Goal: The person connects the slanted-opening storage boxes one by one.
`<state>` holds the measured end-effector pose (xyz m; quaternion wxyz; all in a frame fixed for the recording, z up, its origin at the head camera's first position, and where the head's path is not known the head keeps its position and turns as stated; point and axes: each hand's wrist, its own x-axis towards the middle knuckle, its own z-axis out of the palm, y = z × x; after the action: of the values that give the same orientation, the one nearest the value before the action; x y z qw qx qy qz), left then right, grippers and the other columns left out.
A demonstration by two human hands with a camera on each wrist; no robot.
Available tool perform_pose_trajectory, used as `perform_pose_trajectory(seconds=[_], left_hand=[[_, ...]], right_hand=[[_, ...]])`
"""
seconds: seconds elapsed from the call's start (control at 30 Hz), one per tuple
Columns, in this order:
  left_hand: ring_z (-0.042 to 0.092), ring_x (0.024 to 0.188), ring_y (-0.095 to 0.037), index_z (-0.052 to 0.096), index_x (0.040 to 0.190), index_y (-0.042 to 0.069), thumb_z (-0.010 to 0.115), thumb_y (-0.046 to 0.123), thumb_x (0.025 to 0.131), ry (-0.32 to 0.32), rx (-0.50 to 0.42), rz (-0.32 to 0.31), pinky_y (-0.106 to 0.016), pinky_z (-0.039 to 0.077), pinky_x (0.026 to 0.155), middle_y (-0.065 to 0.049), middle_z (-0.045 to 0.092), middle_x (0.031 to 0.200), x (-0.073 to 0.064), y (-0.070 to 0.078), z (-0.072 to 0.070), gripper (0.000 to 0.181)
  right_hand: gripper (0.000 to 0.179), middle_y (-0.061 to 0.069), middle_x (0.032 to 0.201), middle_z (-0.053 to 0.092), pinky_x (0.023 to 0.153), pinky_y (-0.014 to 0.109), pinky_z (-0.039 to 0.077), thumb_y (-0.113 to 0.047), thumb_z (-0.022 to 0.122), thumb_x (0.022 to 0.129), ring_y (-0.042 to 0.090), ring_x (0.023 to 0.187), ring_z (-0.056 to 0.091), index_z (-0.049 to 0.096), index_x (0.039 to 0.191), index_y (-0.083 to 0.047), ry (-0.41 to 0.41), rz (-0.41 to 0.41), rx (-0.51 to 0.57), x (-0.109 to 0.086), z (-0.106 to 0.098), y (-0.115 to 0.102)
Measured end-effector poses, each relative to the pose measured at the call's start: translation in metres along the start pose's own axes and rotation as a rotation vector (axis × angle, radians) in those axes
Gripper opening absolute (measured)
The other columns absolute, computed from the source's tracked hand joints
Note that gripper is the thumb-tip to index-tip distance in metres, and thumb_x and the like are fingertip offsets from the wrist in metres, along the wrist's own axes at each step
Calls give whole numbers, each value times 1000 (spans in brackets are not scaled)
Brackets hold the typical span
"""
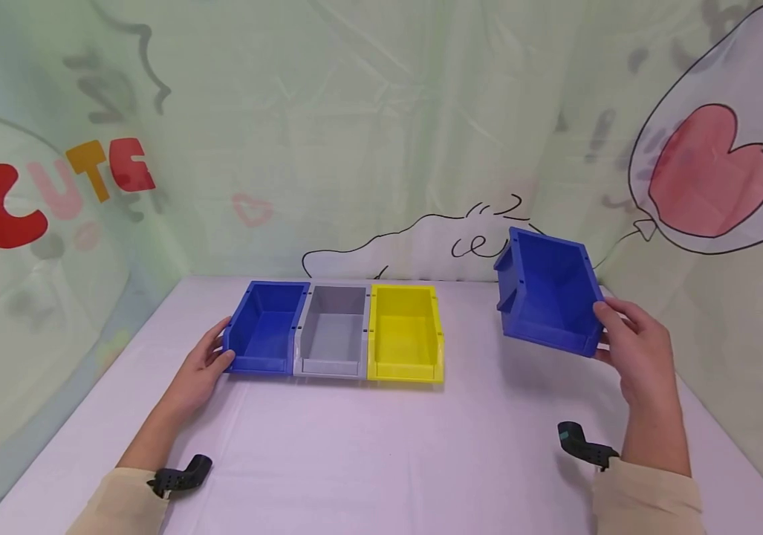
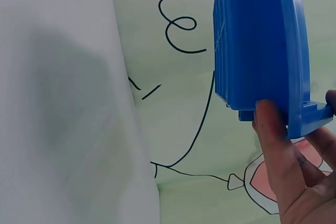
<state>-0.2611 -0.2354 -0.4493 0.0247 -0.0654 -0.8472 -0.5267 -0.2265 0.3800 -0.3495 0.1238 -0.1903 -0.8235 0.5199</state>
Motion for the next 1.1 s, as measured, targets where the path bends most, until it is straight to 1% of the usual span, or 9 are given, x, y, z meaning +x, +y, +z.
perform_pose_trajectory(seconds=[0.2,0.37,0.47,0.67,0.73,0.83,1.0,1.1], left_hand=[[33,152,-47,20,167,24,44,11,111,0,-10,0,-55,34,123,-27,28,166,1,0,0,62],[33,152,-47,20,167,24,44,10,111,-7,-24,9,-55,34,123,-27,28,166,1,1,1,62],[33,152,-47,20,167,24,45,11,111,-5,-17,5,-55,34,123,-27,28,166,1,0,1,62],[33,152,-47,20,167,24,45,10,111,-5,-10,13,-55,34,123,-27,27,167,1,0,0,63],[33,152,-47,20,167,23,44,10,111,-6,-11,19,-55,33,123,-27,27,166,1,-1,0,63],[33,152,-47,18,167,23,45,10,111,-9,-11,18,-56,34,123,-27,27,166,1,-1,0,64],[33,152,-47,18,167,24,46,11,111,-6,-9,6,-56,34,123,-27,27,167,1,0,0,64],[33,152,-47,20,167,24,45,12,111,-2,-4,0,-55,33,123,-26,27,167,1,1,0,63]], right_hand=[[64,19,150,43,65,9,55,-50,48,106,0,90,55,41,159,-15,16,-25,35,-3,6,-6],[64,16,153,42,66,8,54,-52,46,106,5,98,55,41,160,-17,24,-16,37,-5,8,-10],[64,16,154,42,66,8,54,-52,47,105,7,100,55,41,160,-18,32,-6,52,-6,11,-14],[63,12,163,40,65,5,53,-52,50,104,12,106,55,42,159,-23,55,4,97,-9,20,-21],[62,11,162,41,65,6,53,-52,52,104,11,103,56,44,158,-24,53,-6,123,-9,22,-22],[59,13,158,43,65,6,54,-49,52,105,6,98,57,46,157,-23,41,-31,134,-11,26,-24],[58,15,157,45,67,7,55,-49,49,106,7,100,58,46,157,-21,24,-81,90,-13,34,-25],[57,15,152,48,67,9,56,-48,50,106,5,99,58,48,156,-19,17,-102,92,-13,38,-25]])
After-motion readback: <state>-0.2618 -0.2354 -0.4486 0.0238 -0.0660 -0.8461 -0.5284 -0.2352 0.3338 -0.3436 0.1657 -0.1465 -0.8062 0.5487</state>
